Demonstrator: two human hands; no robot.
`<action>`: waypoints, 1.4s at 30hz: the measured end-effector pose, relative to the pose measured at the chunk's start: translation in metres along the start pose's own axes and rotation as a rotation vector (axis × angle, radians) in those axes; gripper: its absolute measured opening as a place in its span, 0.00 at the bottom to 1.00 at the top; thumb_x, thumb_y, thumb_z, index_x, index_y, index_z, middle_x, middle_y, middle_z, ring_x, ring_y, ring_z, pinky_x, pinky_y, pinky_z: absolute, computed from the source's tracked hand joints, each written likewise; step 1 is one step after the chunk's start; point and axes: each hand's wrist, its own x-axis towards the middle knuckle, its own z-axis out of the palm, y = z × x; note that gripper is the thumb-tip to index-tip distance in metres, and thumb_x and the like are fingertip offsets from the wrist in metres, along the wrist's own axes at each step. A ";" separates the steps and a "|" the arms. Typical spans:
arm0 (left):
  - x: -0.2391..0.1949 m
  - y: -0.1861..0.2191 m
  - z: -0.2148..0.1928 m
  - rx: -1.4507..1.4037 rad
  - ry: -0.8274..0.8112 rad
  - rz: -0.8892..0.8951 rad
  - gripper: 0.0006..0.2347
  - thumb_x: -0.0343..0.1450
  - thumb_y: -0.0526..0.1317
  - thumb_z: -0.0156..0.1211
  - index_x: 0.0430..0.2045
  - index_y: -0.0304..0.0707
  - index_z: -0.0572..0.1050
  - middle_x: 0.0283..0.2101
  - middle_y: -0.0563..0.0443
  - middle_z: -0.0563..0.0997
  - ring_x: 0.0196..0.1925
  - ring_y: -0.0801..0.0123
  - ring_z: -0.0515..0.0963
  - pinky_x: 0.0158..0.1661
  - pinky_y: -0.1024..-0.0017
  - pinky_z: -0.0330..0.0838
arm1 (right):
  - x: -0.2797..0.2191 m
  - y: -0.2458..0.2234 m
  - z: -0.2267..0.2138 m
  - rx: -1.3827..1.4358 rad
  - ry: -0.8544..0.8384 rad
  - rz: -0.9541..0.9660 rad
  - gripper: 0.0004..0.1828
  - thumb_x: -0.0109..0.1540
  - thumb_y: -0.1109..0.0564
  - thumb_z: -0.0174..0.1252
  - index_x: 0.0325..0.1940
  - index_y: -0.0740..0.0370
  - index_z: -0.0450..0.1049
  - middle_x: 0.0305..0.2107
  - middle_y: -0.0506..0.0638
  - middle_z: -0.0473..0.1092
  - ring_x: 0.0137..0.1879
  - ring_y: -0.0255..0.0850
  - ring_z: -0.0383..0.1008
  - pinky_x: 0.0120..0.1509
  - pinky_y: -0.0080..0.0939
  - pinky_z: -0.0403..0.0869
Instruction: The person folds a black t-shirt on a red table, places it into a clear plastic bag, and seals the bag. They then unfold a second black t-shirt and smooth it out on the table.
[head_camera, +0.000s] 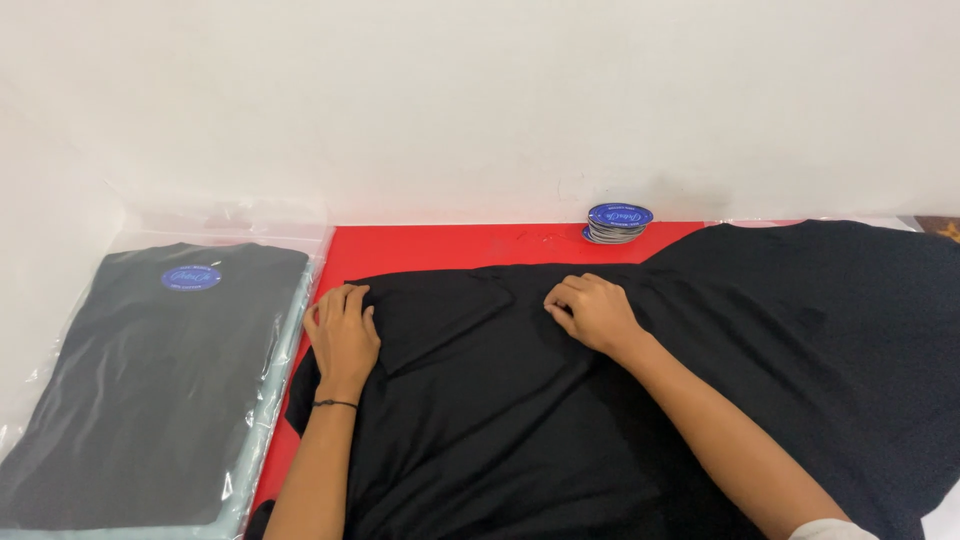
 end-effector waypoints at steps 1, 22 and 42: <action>0.000 0.000 0.000 -0.004 -0.006 -0.004 0.12 0.74 0.39 0.61 0.52 0.49 0.77 0.53 0.54 0.76 0.65 0.64 0.71 0.64 0.53 0.58 | 0.001 0.002 0.003 0.046 0.004 0.043 0.05 0.63 0.48 0.63 0.39 0.46 0.82 0.32 0.38 0.78 0.44 0.37 0.80 0.47 0.39 0.80; 0.005 0.002 -0.006 -0.030 -0.051 -0.029 0.11 0.75 0.39 0.59 0.51 0.49 0.77 0.53 0.54 0.77 0.65 0.65 0.71 0.65 0.52 0.57 | 0.107 0.068 -0.044 -0.432 0.483 0.096 0.06 0.59 0.53 0.68 0.31 0.48 0.76 0.21 0.39 0.69 0.31 0.37 0.76 0.30 0.43 0.78; 0.003 -0.002 -0.002 -0.024 -0.027 -0.022 0.11 0.75 0.39 0.60 0.52 0.50 0.77 0.52 0.54 0.76 0.65 0.65 0.71 0.64 0.53 0.57 | 0.046 0.057 -0.101 -0.148 0.178 0.288 0.23 0.70 0.45 0.54 0.69 0.49 0.69 0.40 0.45 0.80 0.49 0.48 0.80 0.47 0.62 0.80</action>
